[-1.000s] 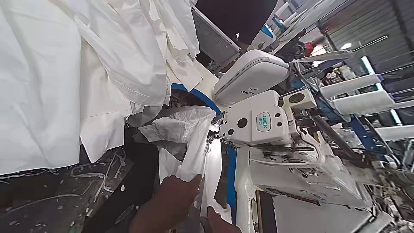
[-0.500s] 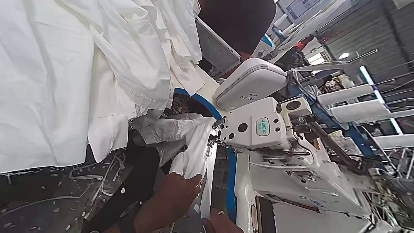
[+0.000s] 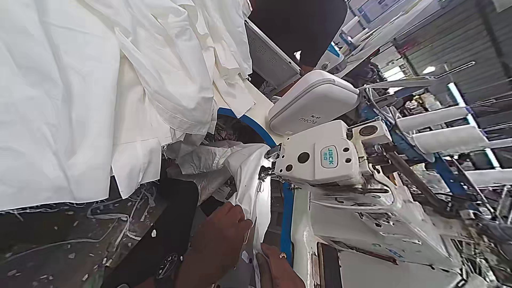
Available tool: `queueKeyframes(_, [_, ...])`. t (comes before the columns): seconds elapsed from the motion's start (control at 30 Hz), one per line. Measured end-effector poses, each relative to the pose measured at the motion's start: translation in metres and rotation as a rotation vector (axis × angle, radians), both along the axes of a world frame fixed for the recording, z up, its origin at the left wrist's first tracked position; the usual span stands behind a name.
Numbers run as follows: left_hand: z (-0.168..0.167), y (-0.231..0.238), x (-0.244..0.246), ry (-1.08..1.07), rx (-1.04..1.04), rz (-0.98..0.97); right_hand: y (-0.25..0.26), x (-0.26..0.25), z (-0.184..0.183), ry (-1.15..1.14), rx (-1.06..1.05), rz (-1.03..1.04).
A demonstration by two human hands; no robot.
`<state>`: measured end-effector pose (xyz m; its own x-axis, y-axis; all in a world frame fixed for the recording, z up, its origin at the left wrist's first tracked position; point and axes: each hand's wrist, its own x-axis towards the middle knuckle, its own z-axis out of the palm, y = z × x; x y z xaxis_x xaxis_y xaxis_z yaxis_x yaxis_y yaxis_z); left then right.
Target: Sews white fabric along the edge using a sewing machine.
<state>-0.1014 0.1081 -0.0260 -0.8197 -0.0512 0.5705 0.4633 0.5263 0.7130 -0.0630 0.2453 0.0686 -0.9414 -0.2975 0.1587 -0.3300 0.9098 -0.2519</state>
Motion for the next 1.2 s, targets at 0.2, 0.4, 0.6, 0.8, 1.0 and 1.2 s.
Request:
queueKeyframes(0.2, [0.006, 0.006, -0.003, 0.045, -0.038, 0.056, -0.003, 0.003, -0.005, 0.084, -0.170, -0.041])
queueKeyframes(0.4, [0.006, 0.010, -0.003, 0.015, 0.034, 0.017, -0.007, -0.012, -0.022, 0.435, 0.024, 0.042])
queueKeyframes(0.6, [-0.004, 0.015, -0.013, -0.059, 0.326, -0.070, -0.009, -0.038, -0.047, 0.490, -0.164, 0.040])
queueKeyframes(0.8, [-0.005, 0.020, -0.034, -0.020, 0.352, -0.033, -0.008, -0.050, -0.063, 0.519, -0.238, 0.017])
queueKeyframes(1.0, [-0.004, 0.026, -0.047, 0.030, 0.165, 0.081, -0.013, -0.059, -0.062, 0.413, -0.191, -0.038])
queueKeyframes(1.2, [0.092, -0.046, -0.063, -0.091, 0.264, -0.071, -0.017, -0.047, -0.063, 0.388, -0.113, -0.017])
